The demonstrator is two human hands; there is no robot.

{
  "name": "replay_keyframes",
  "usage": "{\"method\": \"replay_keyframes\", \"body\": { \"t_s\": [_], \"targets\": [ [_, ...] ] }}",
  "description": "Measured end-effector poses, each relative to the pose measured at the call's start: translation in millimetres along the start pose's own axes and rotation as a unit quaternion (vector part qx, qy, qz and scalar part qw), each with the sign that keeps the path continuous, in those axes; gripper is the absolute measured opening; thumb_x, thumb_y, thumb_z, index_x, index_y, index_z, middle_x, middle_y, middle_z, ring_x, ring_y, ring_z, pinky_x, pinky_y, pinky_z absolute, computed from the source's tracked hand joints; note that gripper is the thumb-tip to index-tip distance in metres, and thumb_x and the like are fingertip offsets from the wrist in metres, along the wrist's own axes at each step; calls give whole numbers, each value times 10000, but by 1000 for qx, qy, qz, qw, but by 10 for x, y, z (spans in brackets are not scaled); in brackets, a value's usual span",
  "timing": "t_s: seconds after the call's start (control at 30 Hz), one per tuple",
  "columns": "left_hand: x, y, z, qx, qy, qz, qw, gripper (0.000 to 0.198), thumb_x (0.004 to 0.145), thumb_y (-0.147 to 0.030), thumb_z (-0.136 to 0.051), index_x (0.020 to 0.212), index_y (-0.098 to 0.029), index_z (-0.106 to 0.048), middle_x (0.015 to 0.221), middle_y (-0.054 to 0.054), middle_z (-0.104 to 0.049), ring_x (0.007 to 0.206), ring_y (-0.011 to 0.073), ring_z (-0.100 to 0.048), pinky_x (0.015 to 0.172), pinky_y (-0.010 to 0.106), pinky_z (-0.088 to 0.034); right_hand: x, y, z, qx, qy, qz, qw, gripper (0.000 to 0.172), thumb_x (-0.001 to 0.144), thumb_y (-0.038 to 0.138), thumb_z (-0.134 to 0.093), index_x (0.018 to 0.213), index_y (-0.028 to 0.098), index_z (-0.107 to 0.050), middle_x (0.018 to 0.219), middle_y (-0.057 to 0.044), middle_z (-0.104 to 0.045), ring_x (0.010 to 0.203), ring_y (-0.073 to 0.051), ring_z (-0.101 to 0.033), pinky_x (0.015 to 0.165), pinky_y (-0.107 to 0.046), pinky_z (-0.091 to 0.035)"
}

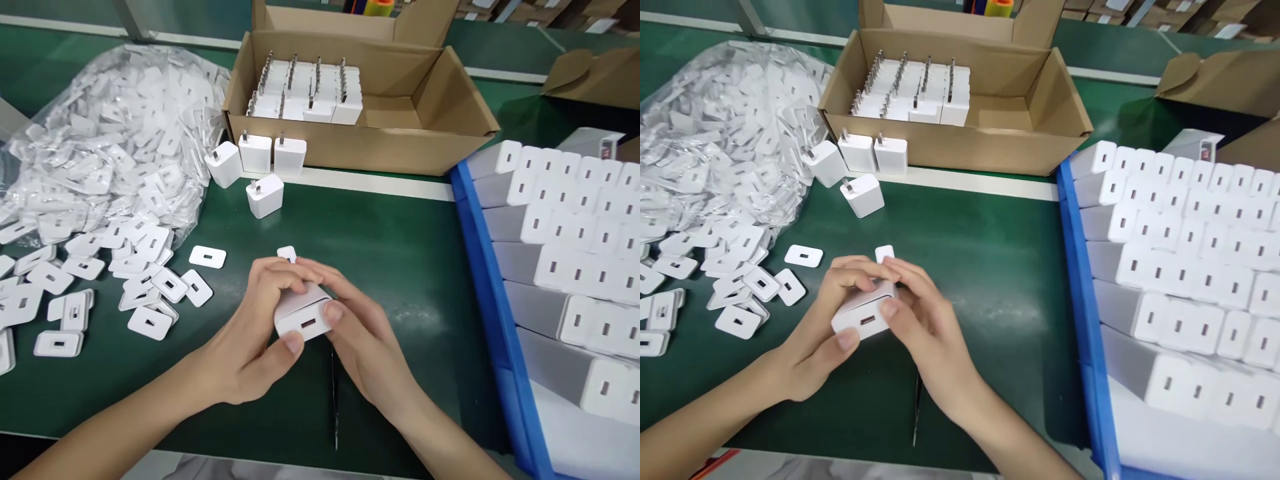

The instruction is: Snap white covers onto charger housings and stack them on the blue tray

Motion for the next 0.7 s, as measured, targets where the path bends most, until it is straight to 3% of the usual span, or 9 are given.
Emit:
{"method": "replay_keyframes", "body": {
  "t_s": [0.1, 0.2, 0.27, 0.37, 0.43, 0.53, 0.7],
  "targets": [
    [-25, 145, -4, -51, -6, 67, 996, 290, 967, -416, -459, 1231, -298, -432, 1336, 100, -430, 1210, 266, -475, 957, 412, -489, 4, 146, 91, -82, -49, 84, 992, 272, 913, 483, -619, 1094, 294, -692, 1222, -35, -671, 1034, -187, -673, 789, -284, -580],
    [-57, 369, -22, -172, -22, 210, 962, 341, 880, -363, -603, 1194, -289, -492, 1193, 79, -577, 1062, 244, -599, 854, 368, -545, -19, 233, 144, -132, -95, 142, 977, 210, 940, 448, -591, 1026, 285, -693, 1118, -24, -698, 995, -176, -677, 765, -277, -579],
    [-62, 423, -58, -249, -28, 270, 929, 334, 811, -325, -678, 1116, -260, -558, 1045, 57, -672, 995, 234, -653, 830, 349, -568, -36, 256, 177, -153, -121, 157, 968, 227, 959, 449, -558, 1034, 273, -681, 1112, -38, -691, 941, -178, -683, 733, -288, -581],
    [-13, 377, -31, -299, -52, 269, 914, 310, 752, -271, -737, 1035, -224, -620, 1002, 47, -722, 985, 219, -689, 841, 314, -579, -48, 306, 191, -193, -122, 177, 957, 230, 979, 437, -527, 1049, 272, -671, 1125, -51, -667, 991, -186, -663, 751, -293, -574],
    [7, 346, -12, -297, -57, 255, 918, 312, 748, -250, -754, 1033, -222, -629, 1007, 38, -735, 976, 204, -701, 848, 291, -578, -28, 303, 167, -185, -80, 173, 964, 227, 971, 454, -539, 1061, 288, -665, 1181, -50, -638, 1071, -188, -636, 781, -285, -566],
    [11, 337, -3, -274, -51, 247, 928, 313, 762, -258, -756, 1047, -236, -628, 1016, 28, -741, 970, 199, -709, 839, 282, -582, -3, 254, 147, -162, -28, 142, 976, 209, 960, 460, -560, 1058, 298, -649, 1221, -44, -614, 1041, -169, -643, 756, -263, -562],
    [12, 331, -52, -232, 10, 270, 935, 296, 796, -299, -738, 1062, -240, -623, 1033, 24, -738, 992, 211, -706, 883, 313, -569, -54, 327, 151, -208, -55, 180, 960, 151, 993, 369, -519, 1029, 262, -619, 1108, -46, -647, 1008, -170, -647, 753, -274, -553]
  ]
}}
Point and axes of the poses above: each hand's wrist, its own x-axis towards the middle knuckle, its own z-axis out of the back of the hand, y = z × x, the point moved 9 cm from there along x, towards the middle knuckle
